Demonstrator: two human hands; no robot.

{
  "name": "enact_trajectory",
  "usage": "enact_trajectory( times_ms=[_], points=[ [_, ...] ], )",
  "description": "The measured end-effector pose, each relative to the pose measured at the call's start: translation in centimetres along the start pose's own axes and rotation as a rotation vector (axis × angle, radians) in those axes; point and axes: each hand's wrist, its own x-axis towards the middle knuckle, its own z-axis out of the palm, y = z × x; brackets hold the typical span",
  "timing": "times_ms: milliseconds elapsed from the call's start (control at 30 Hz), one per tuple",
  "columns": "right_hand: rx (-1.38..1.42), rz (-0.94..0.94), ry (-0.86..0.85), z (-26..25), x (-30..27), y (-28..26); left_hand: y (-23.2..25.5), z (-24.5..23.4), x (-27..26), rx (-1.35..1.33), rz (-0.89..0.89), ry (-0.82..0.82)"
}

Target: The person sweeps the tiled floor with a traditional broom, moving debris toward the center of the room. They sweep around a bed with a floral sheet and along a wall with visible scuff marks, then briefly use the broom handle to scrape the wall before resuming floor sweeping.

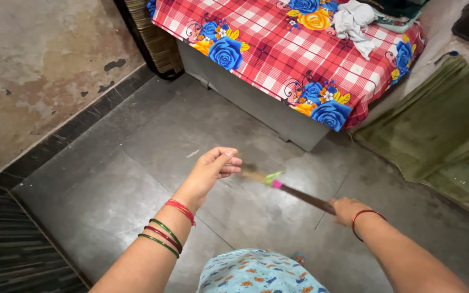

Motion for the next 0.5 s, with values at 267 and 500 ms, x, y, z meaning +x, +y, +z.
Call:
enact_trajectory(
  times_ms=[267,500],
  points=[
    [0.177,0.005,-0.07,-3.6,-4.0,-1.7,0.2,-1.1,1.1,-0.023,-0.012,0.005],
    [0.533,0.16,0.045,-2.0,1.4,-0.6,-0.3,-0.7,1.6,-0.043,-0.004,0.035]
  ],
)
